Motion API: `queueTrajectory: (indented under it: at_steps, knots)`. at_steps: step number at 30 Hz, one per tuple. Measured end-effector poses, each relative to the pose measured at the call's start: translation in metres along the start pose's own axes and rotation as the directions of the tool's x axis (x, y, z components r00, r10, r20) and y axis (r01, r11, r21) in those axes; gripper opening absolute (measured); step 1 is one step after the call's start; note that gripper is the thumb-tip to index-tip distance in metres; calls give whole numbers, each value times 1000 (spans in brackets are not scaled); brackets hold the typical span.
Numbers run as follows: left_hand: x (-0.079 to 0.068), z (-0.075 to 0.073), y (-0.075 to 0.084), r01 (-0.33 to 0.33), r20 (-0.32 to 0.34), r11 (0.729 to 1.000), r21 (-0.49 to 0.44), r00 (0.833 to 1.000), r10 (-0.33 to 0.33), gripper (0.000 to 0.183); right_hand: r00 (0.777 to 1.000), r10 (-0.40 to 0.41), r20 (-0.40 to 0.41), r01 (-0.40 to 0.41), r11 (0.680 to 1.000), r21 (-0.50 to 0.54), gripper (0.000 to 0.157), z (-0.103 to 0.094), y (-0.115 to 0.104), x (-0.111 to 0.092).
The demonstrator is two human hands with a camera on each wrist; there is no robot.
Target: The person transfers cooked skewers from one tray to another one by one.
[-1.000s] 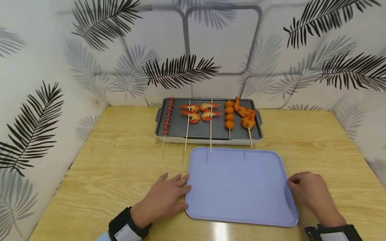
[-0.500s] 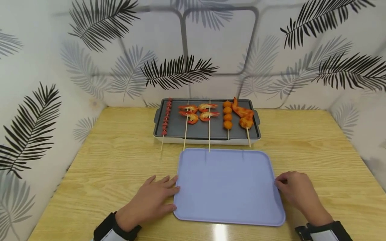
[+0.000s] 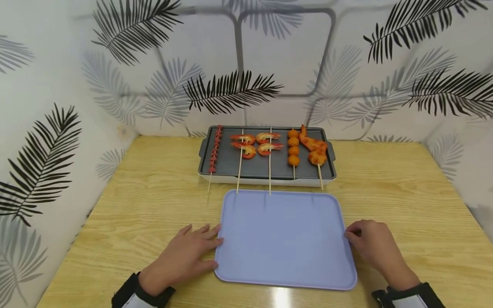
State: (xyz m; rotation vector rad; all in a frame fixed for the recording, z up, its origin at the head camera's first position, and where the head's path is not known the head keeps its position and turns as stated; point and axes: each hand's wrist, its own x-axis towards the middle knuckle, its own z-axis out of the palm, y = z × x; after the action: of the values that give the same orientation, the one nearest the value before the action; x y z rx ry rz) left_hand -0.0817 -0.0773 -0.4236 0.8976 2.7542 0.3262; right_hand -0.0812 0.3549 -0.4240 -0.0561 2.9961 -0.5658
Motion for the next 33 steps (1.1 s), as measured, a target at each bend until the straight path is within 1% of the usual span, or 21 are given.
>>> queueTrajectory:
  at_steps: [7,12,19,23,28,33]
  knots:
    - [-3,-2,-5,4,-22,1000,-4,1000,-5,48,1000,-16,-7,16,1000,9,6,1,-6,5]
    - [-4,-5,-10,9,-13,1000,-4,1000,-9,47,1000,-25,-12,26,1000,16,6,3,-10,7]
    - [-13,-8,-17,21,-29,1000,-19,999,-21,47,1000,-30,2,30,998,55,7,9,-20,12]
    - [-17,-9,-20,29,-21,999,-27,999,-29,48,999,-33,6,33,998,59,7,12,-24,12]
    - [-19,-9,-22,19,-37,1000,-17,999,-19,47,1000,-24,13,23,998,61,8,13,-28,13]
    - [-18,-10,-24,16,-49,999,-36,999,-18,46,1000,-17,17,16,999,52,7,13,-31,15]
